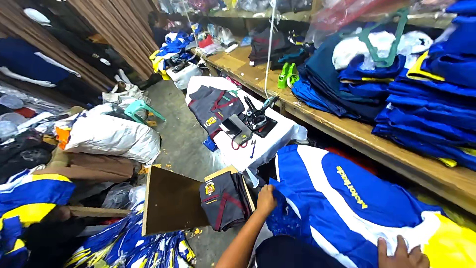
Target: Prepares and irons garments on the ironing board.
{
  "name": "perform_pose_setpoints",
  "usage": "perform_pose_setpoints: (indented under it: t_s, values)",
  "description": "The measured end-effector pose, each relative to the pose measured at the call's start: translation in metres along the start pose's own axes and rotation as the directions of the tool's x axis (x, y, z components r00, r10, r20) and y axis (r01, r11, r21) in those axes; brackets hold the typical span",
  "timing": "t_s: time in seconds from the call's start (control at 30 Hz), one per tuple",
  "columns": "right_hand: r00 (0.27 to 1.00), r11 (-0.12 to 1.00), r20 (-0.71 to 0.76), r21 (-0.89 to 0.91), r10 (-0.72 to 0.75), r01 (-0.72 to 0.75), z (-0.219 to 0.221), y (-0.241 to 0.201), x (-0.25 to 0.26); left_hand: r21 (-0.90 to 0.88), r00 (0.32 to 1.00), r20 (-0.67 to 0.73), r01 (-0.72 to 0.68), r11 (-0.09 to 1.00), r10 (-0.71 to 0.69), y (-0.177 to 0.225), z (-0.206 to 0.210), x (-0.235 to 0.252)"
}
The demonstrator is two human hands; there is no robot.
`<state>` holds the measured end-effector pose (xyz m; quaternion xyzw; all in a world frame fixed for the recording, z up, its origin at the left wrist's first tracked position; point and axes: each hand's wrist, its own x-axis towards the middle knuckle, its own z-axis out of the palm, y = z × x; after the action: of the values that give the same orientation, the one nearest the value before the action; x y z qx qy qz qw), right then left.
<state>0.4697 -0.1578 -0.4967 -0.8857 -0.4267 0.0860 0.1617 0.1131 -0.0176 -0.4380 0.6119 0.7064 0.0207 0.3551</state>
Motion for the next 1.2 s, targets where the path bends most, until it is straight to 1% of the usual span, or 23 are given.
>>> perform_pose_setpoints:
  t_s: [0.07, 0.13, 0.27, 0.33, 0.4, 0.47, 0.53, 0.6, 0.7, 0.77, 0.8, 0.83, 0.9, 0.97, 1.03, 1.13, 1.2]
  values:
    - [0.999, 0.998, -0.019, 0.040, -0.041, 0.042, 0.002, 0.004, -0.001, 0.018, 0.995, 0.060, 0.083, 0.996, -0.084, -0.017, 0.012, 0.008]
    - [1.000, 0.999, -0.014, 0.048, -0.025, 0.025, -0.001, 0.000, -0.001, -0.084, 0.993, 0.057, 0.108, 0.991, -0.103, -0.025, 0.021, 0.015]
    - [0.998, 0.998, 0.057, 0.058, 0.003, -0.007, -0.016, -0.005, 0.000, -0.371, 0.994, -0.094, 0.021, 0.928, -0.061, -0.031, 0.045, 0.030]
    - [0.997, 0.998, 0.070, 0.065, 0.010, -0.015, -0.018, -0.004, 0.001, -0.513, 0.984, -0.145, 0.015, 0.858, -0.104, -0.032, 0.058, 0.038]
    - [0.994, 0.998, 0.104, 0.051, 0.019, -0.024, -0.020, -0.002, 0.001, -0.636, 0.971, -0.156, 0.040, 0.771, -0.179, -0.032, 0.068, 0.044]
    - [0.991, 0.998, 0.135, 0.048, 0.025, -0.032, -0.023, 0.001, 0.001, -0.677, 0.957, -0.185, 0.039, 0.735, -0.222, -0.032, 0.073, 0.050]
    - [0.984, 0.998, 0.173, 0.042, 0.042, -0.050, -0.034, 0.005, -0.003, -0.669, 0.944, -0.241, 0.006, 0.744, -0.224, -0.032, 0.073, 0.055]
    - [0.965, 0.996, 0.251, 0.008, 0.079, -0.084, -0.049, 0.007, -0.009, -0.644, 0.946, -0.265, -0.029, 0.764, -0.188, -0.033, 0.069, 0.059]
    - [0.918, 0.987, 0.362, -0.085, 0.160, -0.138, -0.069, 0.007, -0.010, -0.546, 0.964, -0.227, -0.012, 0.838, -0.135, -0.036, 0.061, 0.061]
    - [0.898, 0.977, 0.392, -0.155, 0.199, -0.149, -0.085, -0.006, -0.007, -0.512, 0.976, -0.191, -0.004, 0.859, -0.109, -0.040, 0.063, 0.057]
    - [0.915, 0.978, 0.360, -0.162, 0.181, -0.129, -0.091, -0.014, -0.005, -0.497, 0.979, -0.179, -0.003, 0.868, -0.099, -0.042, 0.065, 0.054]
    - [0.947, 0.985, 0.295, -0.145, 0.130, -0.090, -0.093, -0.023, -0.001, -0.480, 0.981, -0.175, -0.007, 0.877, -0.088, -0.044, 0.065, 0.052]
    - [0.987, 0.998, 0.158, -0.066, 0.019, -0.008, -0.090, -0.041, 0.013, -0.447, 0.982, -0.174, -0.016, 0.895, -0.069, -0.044, 0.063, 0.051]
    - [0.995, 0.999, 0.088, 0.009, -0.050, 0.050, -0.075, -0.057, 0.029, -0.358, 0.985, -0.164, -0.004, 0.934, -0.059, -0.046, 0.065, 0.048]
    - [0.991, 0.992, 0.052, 0.046, -0.121, 0.119, -0.052, -0.069, 0.047, -0.252, 0.983, -0.175, 0.010, 0.968, -0.056, -0.043, 0.060, 0.045]
    - [0.978, 0.975, 0.003, 0.084, -0.208, 0.207, -0.025, -0.083, 0.081, -0.239, 0.969, -0.240, 0.006, 0.971, -0.065, -0.031, 0.044, 0.036]
    - [0.976, 0.973, 0.014, 0.093, -0.215, 0.213, -0.018, -0.081, 0.103, -0.223, 0.963, -0.269, -0.040, 0.974, -0.022, -0.024, 0.034, 0.029]
